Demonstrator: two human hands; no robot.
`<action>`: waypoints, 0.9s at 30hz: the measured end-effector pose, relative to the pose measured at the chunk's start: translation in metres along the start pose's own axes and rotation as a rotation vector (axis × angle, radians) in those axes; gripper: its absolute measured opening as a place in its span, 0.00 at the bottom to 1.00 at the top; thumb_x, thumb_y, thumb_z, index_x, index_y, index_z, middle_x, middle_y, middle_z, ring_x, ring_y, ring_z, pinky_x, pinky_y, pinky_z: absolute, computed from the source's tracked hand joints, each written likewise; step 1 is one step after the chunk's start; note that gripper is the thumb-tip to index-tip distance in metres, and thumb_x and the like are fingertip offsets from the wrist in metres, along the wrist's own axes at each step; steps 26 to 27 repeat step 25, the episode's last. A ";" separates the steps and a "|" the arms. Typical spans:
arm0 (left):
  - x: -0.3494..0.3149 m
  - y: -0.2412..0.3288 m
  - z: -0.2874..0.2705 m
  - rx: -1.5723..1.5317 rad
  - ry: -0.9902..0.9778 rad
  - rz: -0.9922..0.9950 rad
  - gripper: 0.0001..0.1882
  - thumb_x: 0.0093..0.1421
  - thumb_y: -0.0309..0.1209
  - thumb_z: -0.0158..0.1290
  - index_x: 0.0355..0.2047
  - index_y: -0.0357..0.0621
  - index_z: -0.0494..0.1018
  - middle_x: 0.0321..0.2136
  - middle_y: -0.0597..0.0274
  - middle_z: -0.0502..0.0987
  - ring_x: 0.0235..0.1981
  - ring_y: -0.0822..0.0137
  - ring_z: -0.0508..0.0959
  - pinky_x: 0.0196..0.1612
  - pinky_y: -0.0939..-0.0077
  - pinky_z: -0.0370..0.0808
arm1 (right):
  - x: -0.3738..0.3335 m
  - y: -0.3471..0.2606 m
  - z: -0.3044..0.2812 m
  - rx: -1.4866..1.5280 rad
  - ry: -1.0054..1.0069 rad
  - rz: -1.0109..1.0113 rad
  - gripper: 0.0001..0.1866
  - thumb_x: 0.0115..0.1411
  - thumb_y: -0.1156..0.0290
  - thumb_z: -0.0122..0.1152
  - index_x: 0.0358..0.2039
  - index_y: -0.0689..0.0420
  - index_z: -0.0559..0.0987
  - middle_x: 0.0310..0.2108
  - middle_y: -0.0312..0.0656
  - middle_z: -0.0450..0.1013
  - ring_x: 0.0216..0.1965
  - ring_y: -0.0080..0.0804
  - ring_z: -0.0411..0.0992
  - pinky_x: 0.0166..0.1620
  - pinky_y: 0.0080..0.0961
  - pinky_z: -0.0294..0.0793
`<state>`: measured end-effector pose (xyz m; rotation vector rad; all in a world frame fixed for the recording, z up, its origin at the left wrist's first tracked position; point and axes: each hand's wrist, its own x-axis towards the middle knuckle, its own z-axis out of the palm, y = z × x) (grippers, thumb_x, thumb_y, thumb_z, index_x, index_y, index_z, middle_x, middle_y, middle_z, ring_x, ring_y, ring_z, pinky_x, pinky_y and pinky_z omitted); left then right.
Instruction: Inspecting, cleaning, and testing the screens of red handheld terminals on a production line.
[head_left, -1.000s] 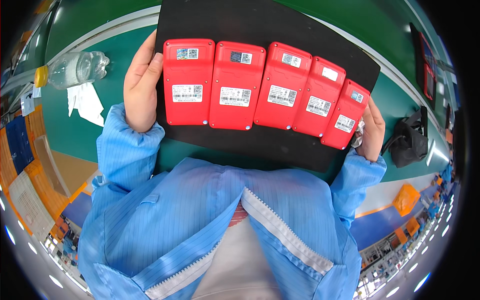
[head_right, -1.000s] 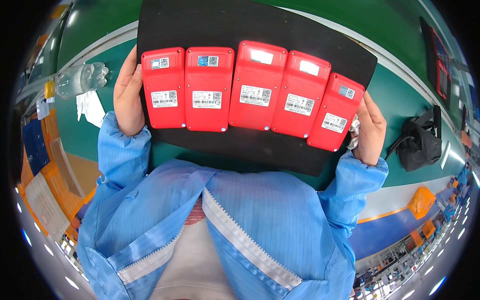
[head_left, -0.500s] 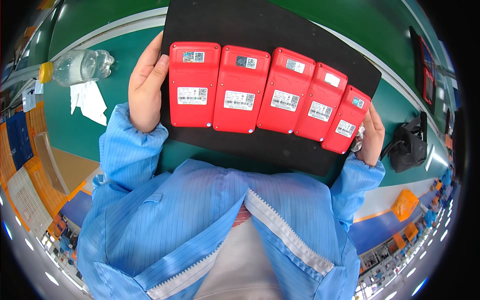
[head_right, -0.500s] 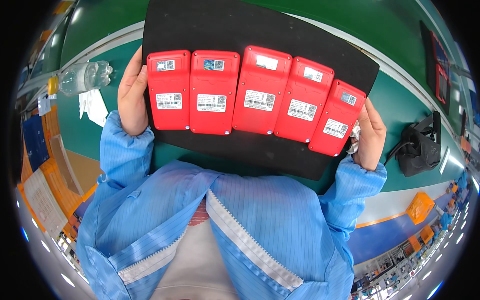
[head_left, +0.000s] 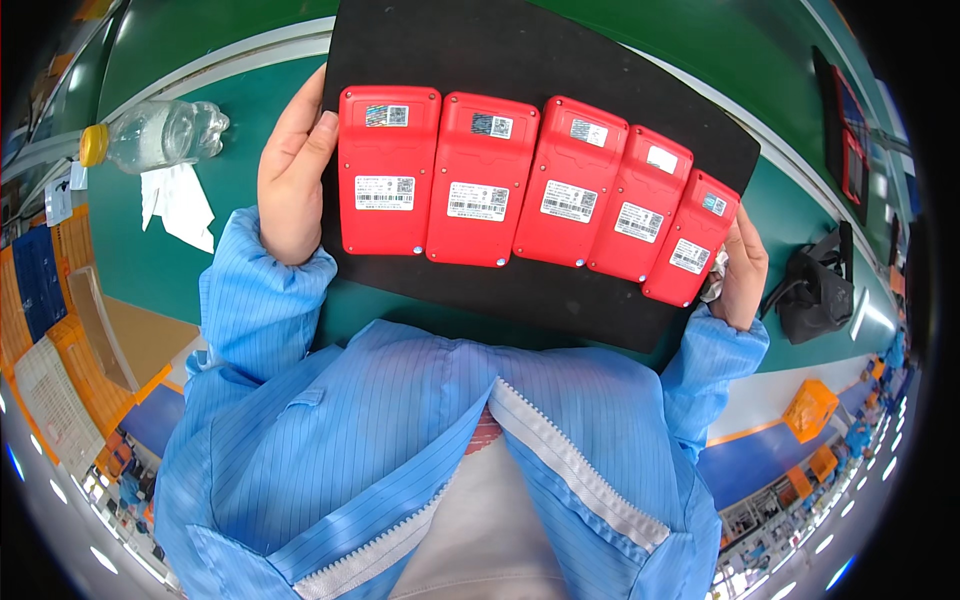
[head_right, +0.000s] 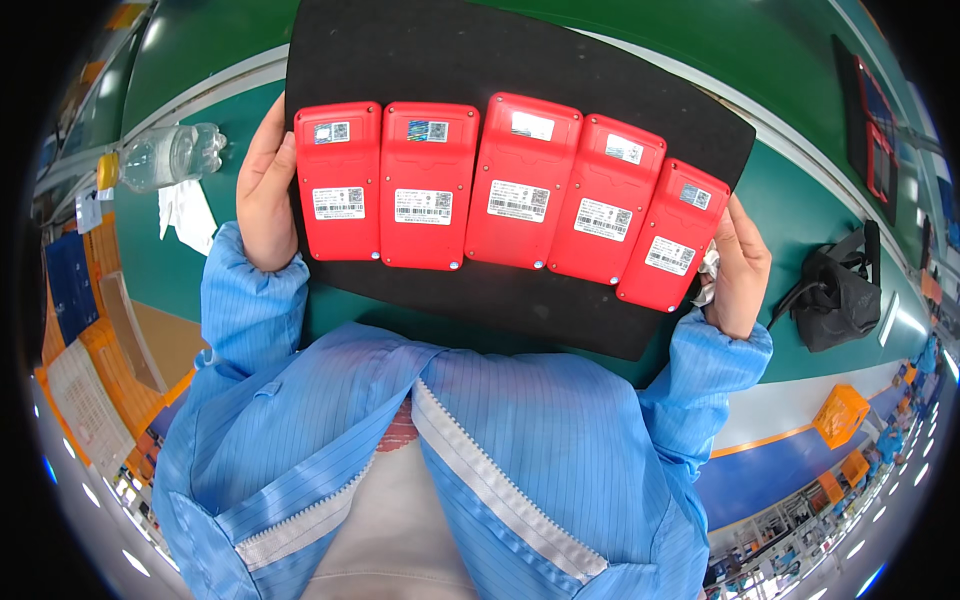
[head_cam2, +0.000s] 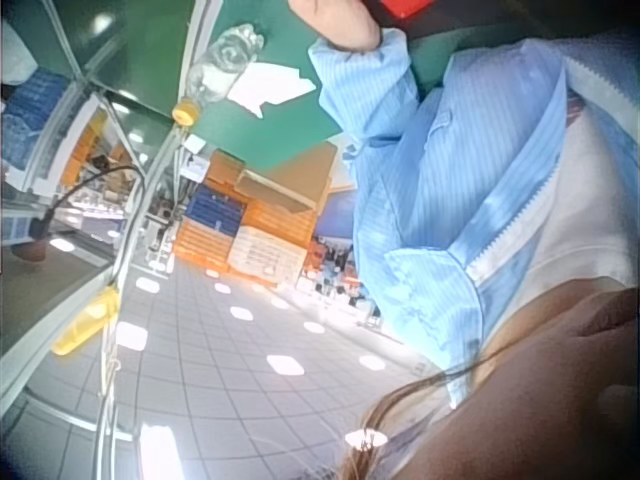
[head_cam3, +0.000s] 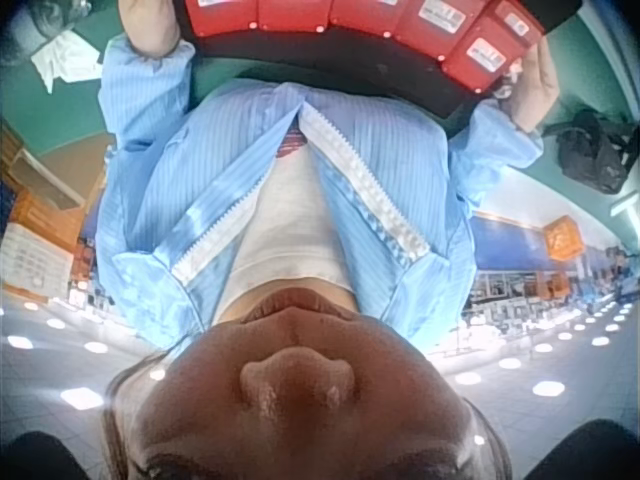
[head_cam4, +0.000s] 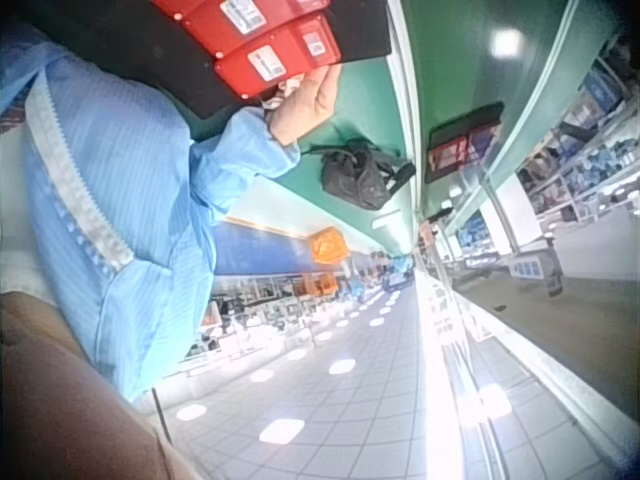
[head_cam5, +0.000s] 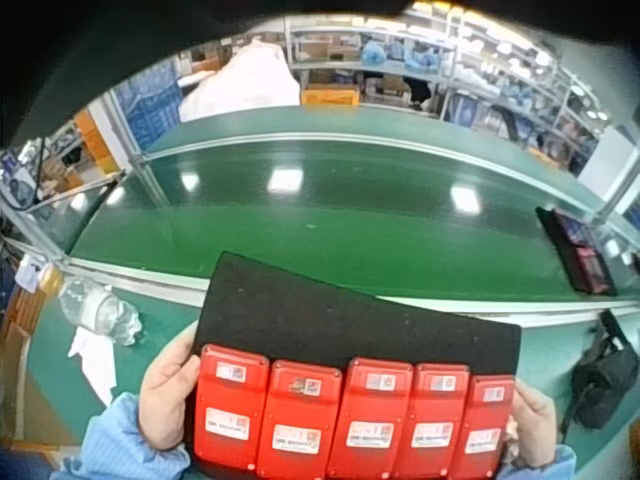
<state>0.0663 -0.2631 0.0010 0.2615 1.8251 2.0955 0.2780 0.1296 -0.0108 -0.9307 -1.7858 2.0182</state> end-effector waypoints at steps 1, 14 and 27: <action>0.000 -0.001 -0.001 0.005 0.009 -0.001 0.27 0.73 0.34 0.42 0.68 0.34 0.56 0.58 0.52 0.72 0.56 0.67 0.74 0.58 0.75 0.73 | 0.000 0.000 0.000 -0.022 0.002 -0.003 0.22 0.69 0.67 0.56 0.60 0.65 0.73 0.47 0.44 0.79 0.46 0.27 0.78 0.46 0.23 0.79; 0.000 0.000 -0.003 -0.041 0.013 -0.037 0.26 0.73 0.31 0.40 0.68 0.33 0.55 0.62 0.52 0.68 0.60 0.66 0.72 0.62 0.75 0.69 | -0.005 -0.008 0.014 0.017 0.008 0.001 0.20 0.69 0.70 0.55 0.58 0.67 0.73 0.44 0.43 0.80 0.40 0.23 0.78 0.41 0.19 0.79; 0.003 0.001 -0.001 0.026 0.000 -0.013 0.28 0.73 0.34 0.42 0.69 0.34 0.53 0.62 0.50 0.68 0.60 0.63 0.72 0.61 0.72 0.71 | -0.005 -0.011 0.025 -0.091 0.050 0.074 0.19 0.67 0.70 0.58 0.57 0.60 0.77 0.40 0.42 0.80 0.38 0.21 0.78 0.41 0.10 0.75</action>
